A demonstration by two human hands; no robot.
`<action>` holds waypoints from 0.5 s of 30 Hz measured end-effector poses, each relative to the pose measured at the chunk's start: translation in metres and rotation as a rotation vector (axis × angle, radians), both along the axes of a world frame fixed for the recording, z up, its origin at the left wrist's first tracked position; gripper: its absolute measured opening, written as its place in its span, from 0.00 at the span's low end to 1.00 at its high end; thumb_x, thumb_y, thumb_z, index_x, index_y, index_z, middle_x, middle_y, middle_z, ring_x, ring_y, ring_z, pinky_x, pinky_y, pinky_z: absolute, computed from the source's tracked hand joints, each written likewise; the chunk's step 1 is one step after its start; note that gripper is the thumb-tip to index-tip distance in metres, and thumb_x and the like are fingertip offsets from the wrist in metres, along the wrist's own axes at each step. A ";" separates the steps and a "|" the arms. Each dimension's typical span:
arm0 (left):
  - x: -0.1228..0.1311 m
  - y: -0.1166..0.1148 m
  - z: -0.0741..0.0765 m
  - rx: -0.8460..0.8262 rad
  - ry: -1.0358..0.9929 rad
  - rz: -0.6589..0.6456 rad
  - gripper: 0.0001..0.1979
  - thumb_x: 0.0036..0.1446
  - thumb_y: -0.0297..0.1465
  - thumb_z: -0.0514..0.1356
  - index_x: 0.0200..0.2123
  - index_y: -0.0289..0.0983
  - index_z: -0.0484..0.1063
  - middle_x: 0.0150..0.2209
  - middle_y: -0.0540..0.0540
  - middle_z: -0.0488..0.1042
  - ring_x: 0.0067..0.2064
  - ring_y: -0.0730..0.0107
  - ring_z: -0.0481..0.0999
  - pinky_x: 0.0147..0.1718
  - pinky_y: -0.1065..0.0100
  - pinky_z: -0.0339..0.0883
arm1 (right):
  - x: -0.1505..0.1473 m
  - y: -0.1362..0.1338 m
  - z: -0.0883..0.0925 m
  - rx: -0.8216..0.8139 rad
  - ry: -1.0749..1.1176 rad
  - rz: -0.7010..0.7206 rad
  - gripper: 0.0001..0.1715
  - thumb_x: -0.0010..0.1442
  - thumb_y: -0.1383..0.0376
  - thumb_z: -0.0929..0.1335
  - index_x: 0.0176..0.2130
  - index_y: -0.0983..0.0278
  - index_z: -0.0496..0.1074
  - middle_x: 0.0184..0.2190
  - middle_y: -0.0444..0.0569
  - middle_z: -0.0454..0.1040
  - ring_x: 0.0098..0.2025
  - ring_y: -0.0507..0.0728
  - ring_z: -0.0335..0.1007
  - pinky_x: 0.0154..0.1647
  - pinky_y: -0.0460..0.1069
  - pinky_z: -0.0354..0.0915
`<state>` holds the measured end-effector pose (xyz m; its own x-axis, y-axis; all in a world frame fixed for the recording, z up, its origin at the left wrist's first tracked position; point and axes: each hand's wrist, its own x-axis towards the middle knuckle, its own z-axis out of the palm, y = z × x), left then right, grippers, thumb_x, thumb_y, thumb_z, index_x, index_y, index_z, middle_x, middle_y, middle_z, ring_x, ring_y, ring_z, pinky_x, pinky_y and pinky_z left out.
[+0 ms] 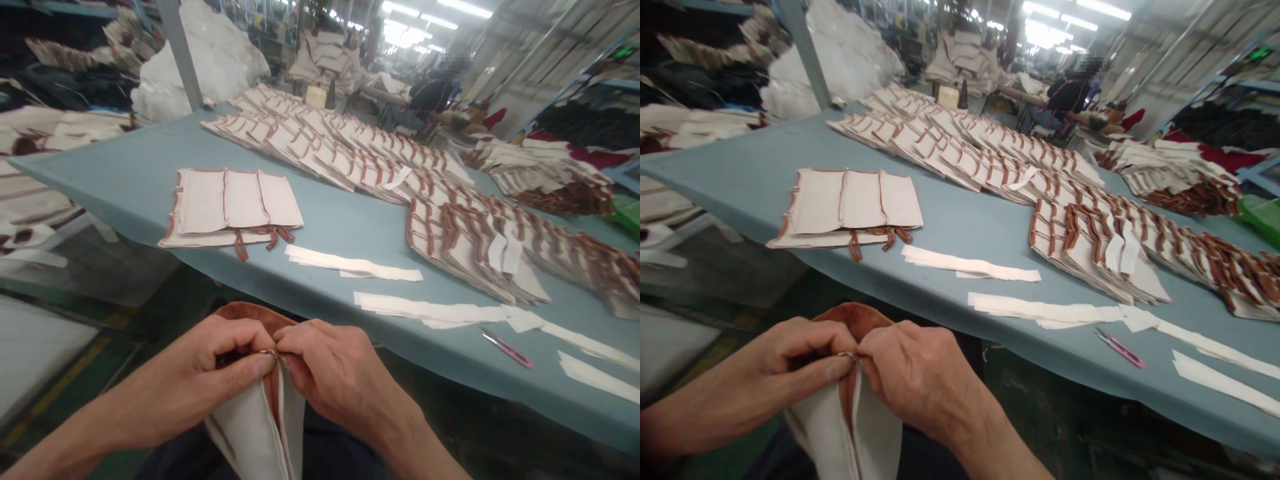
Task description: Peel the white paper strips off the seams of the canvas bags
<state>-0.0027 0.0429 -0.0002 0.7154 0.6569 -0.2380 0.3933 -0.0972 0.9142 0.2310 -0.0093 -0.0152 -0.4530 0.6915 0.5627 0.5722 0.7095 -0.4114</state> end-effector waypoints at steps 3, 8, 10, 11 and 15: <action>-0.003 0.001 -0.003 -0.001 -0.016 -0.007 0.20 0.71 0.44 0.59 0.30 0.39 0.76 0.26 0.54 0.67 0.28 0.72 0.64 0.25 0.73 0.56 | -0.001 0.002 0.000 -0.039 0.015 0.011 0.14 0.83 0.68 0.64 0.45 0.65 0.76 0.36 0.49 0.88 0.36 0.57 0.88 0.34 0.50 0.76; 0.004 0.000 -0.006 0.026 0.010 -0.023 0.20 0.71 0.43 0.57 0.30 0.39 0.75 0.26 0.54 0.69 0.28 0.72 0.65 0.25 0.73 0.56 | -0.004 0.001 -0.001 -0.031 -0.012 -0.068 0.14 0.77 0.72 0.64 0.40 0.63 0.76 0.30 0.46 0.85 0.29 0.55 0.84 0.29 0.49 0.70; 0.009 -0.002 -0.008 0.035 0.026 -0.022 0.19 0.71 0.42 0.56 0.28 0.40 0.71 0.25 0.55 0.65 0.26 0.72 0.62 0.24 0.72 0.54 | -0.004 0.000 -0.003 -0.034 -0.009 -0.093 0.13 0.73 0.73 0.64 0.38 0.63 0.75 0.29 0.47 0.84 0.29 0.56 0.83 0.29 0.49 0.68; 0.010 -0.004 -0.010 0.038 0.036 -0.028 0.19 0.70 0.41 0.56 0.27 0.40 0.69 0.24 0.56 0.62 0.26 0.73 0.60 0.23 0.72 0.53 | -0.003 0.000 -0.004 -0.065 0.002 -0.093 0.12 0.71 0.73 0.64 0.37 0.63 0.75 0.29 0.47 0.84 0.28 0.55 0.82 0.29 0.48 0.67; 0.008 -0.012 -0.020 0.046 0.134 -0.050 0.16 0.67 0.40 0.55 0.28 0.40 0.70 0.25 0.55 0.65 0.27 0.71 0.63 0.25 0.71 0.54 | 0.003 0.006 -0.004 -0.395 0.060 -0.001 0.06 0.66 0.72 0.68 0.38 0.62 0.75 0.28 0.42 0.83 0.25 0.51 0.76 0.26 0.45 0.62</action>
<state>0.0055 0.0314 -0.0205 0.7113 0.6339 -0.3036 0.5051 -0.1606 0.8480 0.2339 -0.0028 -0.0191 -0.4264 0.8605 0.2788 0.5392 0.4892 -0.6855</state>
